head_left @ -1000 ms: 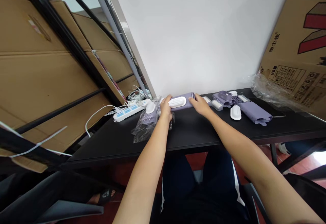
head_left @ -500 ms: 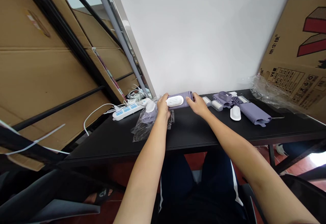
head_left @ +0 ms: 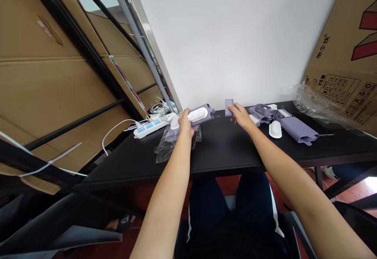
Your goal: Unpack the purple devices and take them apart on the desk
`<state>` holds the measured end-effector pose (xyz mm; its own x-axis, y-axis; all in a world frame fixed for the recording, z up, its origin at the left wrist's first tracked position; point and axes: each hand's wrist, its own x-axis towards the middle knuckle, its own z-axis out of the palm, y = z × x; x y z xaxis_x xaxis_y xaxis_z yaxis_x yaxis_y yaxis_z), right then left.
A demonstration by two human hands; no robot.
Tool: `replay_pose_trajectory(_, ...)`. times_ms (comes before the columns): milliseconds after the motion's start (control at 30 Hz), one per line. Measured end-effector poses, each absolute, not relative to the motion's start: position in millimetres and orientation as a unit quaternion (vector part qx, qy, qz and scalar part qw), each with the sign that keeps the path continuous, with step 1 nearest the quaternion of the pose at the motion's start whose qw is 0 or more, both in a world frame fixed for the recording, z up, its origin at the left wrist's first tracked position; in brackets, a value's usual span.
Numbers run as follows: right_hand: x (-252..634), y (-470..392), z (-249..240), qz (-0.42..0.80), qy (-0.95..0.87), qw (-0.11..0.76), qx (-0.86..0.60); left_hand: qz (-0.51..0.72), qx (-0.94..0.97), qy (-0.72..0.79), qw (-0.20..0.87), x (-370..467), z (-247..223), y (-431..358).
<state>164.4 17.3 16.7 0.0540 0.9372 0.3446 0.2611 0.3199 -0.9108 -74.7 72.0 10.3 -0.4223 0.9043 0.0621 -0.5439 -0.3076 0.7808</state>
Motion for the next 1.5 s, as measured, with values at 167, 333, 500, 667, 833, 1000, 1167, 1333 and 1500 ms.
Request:
replay_pose_trajectory(167, 168, 14, 20, 0.213, -0.647, 0.411, -0.606, 0.767, 0.255, 0.352, 0.472, -75, 9, 74)
replay_pose_trajectory(333, 170, 7, 15, 0.051, -0.719, 0.195, -0.665, 0.764, 0.266, 0.359, 0.465, -75, 8, 75)
replay_pose_trajectory(500, 170, 8, 14, 0.037, -0.737, 0.217, -0.639, 0.762, 0.282, 0.356, 0.461, -74, 8, 74)
replay_pose_trajectory(667, 159, 13, 13, 0.153, -0.758, 0.398, -0.494, 0.760, 0.296, 0.349, 0.461, -69, 10, 71)
replay_pose_trajectory(833, 153, 16, 7, 0.237, -0.753, 0.401, -0.465, 0.749, 0.314, 0.357, 0.461, -67, 11, 68)
replay_pose_trajectory(1000, 157, 18, 11, 0.294, -0.689, 0.480, -0.457, 0.747, 0.318, 0.363, 0.457, -67, 12, 67)
replay_pose_trajectory(1167, 157, 21, 14, 0.350, -0.630, 0.526, -0.451, 0.743, 0.322, 0.355, 0.467, -66, 13, 66)
replay_pose_trajectory(1333, 156, 22, 13, 0.342, -0.616, 0.535, -0.467, 0.744, 0.321, 0.348, 0.472, -65, 12, 66)
replay_pose_trajectory(1500, 154, 16, 14, 0.358, -0.653, 0.496, -0.447, 0.716, 0.353, 0.362, 0.481, -62, 9, 67)
